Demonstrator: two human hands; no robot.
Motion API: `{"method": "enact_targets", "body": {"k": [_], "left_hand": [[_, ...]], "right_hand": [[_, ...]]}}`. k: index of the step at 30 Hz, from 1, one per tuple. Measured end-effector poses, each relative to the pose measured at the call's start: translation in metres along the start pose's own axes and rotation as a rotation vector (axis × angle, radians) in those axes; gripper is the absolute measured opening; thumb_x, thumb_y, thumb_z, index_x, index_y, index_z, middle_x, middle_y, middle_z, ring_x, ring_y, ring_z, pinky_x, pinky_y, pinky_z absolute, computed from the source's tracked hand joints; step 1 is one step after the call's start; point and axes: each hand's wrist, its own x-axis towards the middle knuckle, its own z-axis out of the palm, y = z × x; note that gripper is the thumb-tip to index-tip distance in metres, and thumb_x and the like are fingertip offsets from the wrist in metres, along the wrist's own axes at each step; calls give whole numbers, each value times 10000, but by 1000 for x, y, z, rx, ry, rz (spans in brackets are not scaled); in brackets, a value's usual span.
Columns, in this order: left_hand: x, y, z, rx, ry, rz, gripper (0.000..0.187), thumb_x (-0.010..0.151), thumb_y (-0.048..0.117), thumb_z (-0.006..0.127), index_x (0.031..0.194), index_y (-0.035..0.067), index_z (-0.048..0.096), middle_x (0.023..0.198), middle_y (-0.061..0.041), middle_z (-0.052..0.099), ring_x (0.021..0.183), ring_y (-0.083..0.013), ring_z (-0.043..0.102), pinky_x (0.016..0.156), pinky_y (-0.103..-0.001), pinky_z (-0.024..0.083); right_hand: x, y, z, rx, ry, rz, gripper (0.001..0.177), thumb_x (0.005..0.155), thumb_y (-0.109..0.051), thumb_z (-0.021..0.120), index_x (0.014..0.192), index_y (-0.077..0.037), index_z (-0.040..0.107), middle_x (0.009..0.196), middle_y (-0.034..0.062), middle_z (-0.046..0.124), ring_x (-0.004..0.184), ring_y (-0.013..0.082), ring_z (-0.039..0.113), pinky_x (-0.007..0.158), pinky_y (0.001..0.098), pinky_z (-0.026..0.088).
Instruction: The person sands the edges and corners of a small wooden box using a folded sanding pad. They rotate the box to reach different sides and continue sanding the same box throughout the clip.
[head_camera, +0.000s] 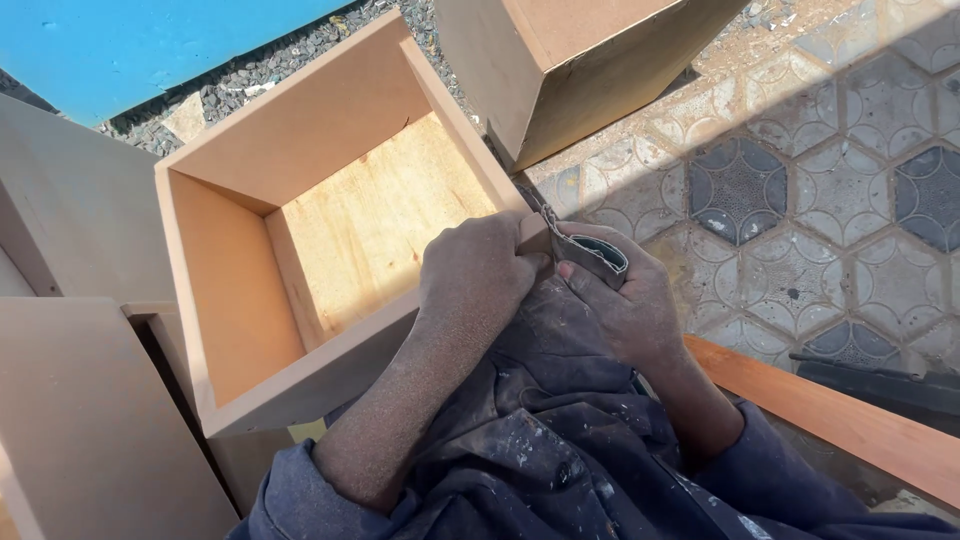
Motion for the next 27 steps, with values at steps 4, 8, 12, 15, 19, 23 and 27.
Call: {"method": "enact_targets", "body": {"k": [4, 8, 12, 15, 19, 23, 27], "left_hand": [[4, -3, -2, 34, 3, -20, 272, 864, 355, 770, 963, 103, 744, 776, -152, 738, 853, -384, 769, 692, -498, 634], [4, -1, -6, 31, 5, -31, 244, 879, 308, 740, 990, 91, 732, 804, -169, 745, 872, -403, 765, 723, -522, 628], [2, -1, -9, -12, -56, -20, 264, 886, 279, 728, 1017, 49, 732, 853, -211, 756, 915, -447, 755, 786, -571, 613], [7, -10, 2, 12, -25, -15, 265, 886, 312, 726, 1036, 94, 731, 840, -162, 747, 911, -399, 761, 766, -528, 624], [8, -22, -10, 33, -88, 51, 272, 877, 269, 732, 1025, 41, 726, 866, -223, 753, 926, -469, 745, 800, -596, 607], [13, -41, -32, -212, -384, 26, 286, 858, 248, 643, 1087, 91, 709, 1025, -197, 763, 1146, -432, 692, 958, -560, 548], [17, -48, -28, -329, -410, 8, 353, 730, 192, 633, 1060, 88, 705, 982, -204, 731, 1152, -415, 686, 958, -530, 542]], "right_hand": [[12, 43, 6, -89, -37, 88, 338, 919, -156, 762, 1254, -115, 736, 1082, 144, 755, 1079, 197, 685, 919, 388, 572], [21, 0, 11, -119, -33, 60, 319, 932, -152, 754, 1250, -135, 738, 1020, 145, 758, 1014, 192, 690, 866, 379, 574], [14, -16, 16, -86, 50, 16, 321, 938, -153, 766, 1257, -128, 734, 1038, 119, 754, 1027, 135, 651, 872, 343, 563], [14, 48, 12, -277, -58, 124, 338, 929, -107, 711, 1261, -163, 743, 1014, 195, 752, 987, 345, 717, 831, 478, 556], [-2, 0, 33, -342, -45, 243, 389, 925, -120, 658, 1306, -190, 700, 1058, 210, 745, 1011, 378, 712, 843, 508, 544], [-13, -41, 55, -316, 29, 38, 481, 1012, -142, 521, 1488, -101, 473, 1269, 322, 613, 1158, 578, 585, 874, 706, 534], [-14, 2, 60, -305, 10, 61, 565, 971, -76, 509, 1510, -24, 346, 1370, 312, 412, 1180, 569, 507, 930, 747, 501]]}}
